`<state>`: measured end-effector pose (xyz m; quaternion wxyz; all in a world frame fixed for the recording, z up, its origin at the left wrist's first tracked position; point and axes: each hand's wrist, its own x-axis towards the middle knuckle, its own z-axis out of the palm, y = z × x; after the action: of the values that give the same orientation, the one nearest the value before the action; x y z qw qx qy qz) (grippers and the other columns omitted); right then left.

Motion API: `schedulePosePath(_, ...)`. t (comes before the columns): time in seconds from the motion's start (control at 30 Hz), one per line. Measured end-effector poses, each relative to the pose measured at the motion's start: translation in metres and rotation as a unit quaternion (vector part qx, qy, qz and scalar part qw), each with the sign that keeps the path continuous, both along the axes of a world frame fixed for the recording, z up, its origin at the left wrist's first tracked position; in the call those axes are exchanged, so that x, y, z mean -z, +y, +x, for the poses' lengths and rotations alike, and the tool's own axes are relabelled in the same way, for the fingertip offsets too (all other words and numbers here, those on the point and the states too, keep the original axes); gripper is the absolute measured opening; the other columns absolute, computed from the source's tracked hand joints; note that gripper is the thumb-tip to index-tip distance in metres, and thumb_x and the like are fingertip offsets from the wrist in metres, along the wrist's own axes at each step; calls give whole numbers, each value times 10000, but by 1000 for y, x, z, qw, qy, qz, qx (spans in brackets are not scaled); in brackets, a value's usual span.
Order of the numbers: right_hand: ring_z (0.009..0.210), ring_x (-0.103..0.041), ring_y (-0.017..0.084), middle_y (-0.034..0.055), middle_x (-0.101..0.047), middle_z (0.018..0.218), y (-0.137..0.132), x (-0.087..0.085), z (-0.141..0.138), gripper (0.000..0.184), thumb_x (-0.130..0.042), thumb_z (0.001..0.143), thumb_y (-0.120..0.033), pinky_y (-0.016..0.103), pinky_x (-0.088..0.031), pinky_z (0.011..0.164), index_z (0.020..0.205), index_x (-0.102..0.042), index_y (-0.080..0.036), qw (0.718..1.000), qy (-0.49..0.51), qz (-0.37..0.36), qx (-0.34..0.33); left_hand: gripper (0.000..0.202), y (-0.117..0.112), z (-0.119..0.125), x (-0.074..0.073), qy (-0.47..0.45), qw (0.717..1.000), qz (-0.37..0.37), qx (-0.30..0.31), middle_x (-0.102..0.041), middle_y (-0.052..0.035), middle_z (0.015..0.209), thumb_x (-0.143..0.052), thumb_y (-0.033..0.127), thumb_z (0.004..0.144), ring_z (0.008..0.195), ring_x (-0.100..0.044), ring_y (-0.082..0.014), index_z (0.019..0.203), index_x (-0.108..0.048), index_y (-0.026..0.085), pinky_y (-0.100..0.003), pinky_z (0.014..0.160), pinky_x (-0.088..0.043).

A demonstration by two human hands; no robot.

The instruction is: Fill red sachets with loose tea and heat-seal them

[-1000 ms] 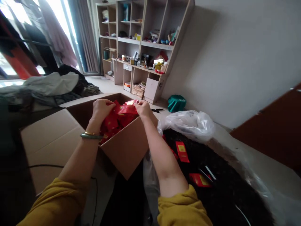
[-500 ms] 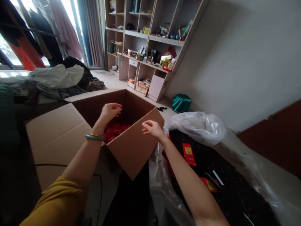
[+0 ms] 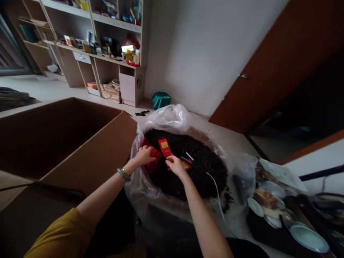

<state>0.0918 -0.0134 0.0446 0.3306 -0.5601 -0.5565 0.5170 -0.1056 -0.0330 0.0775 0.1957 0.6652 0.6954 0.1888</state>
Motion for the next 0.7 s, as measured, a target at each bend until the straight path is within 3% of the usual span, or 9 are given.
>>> schedulePosePath(0.1, 618, -623, 114, 7, -639, 781, -5, 24, 2, 165, -644, 728, -155, 205, -535, 476, 889, -617, -179, 1000, 3, -20, -2, 909, 11, 22, 21, 85, 994, -33, -65, -233, -260, 1489, -727, 466, 637, 1339, -224, -504, 1398, -341, 156, -599, 1000, -287)
schedulePosePath(0.17, 632, -636, 118, 21, -647, 812, -5, 35, -4, 205, -618, 759, -164, 217, -549, 495, 964, -603, -173, 999, 8, -32, -9, 996, 17, 26, 26, 105, 989, -13, -101, -150, -284, 1508, -720, 506, 637, 1337, -230, -503, 1436, -244, 147, -588, 1019, -258)
schedulePosePath(0.33, 639, -644, 120, 63, -658, 914, 1, 51, -23, 311, -568, 801, -178, 197, -536, 462, 1112, -565, -164, 998, 25, -48, -11, 958, 26, 14, 19, 110, 978, 10, -178, -262, -308, 1447, -621, 606, 689, 1294, -339, -447, 1408, -269, 80, -509, 1003, -317)
schedulePosePath(0.5, 652, -642, 112, 86, -636, 1045, 12, 56, -22, 389, -499, 806, -152, 183, -523, 454, 1193, -528, -175, 999, 24, -39, 28, 1228, 25, 27, 25, 123, 980, -60, -142, -397, -331, 1340, -647, 709, 569, 1218, -434, -457, 1463, -107, 61, -546, 997, -297)
schedulePosePath(0.6, 685, -650, 119, 81, -629, 1065, 18, 58, -18, 399, -475, 800, -144, 187, -526, 470, 1194, -520, -187, 998, 9, -27, 50, 1272, 20, 47, 41, 172, 976, -59, -123, -201, -348, 1456, -721, 658, 518, 1259, -353, -517, 1481, -78, 133, -622, 997, -242)
schedulePosePath(0.7, 684, -656, 130, 71, -640, 1017, 21, 59, -15, 348, -483, 793, -152, 202, -530, 479, 1136, -538, -185, 998, -17, -17, 58, 1251, 19, 54, 51, 135, 979, -79, -132, -65, -314, 1508, -780, 536, 516, 1313, -250, -528, 1484, -63, 198, -619, 948, -321)
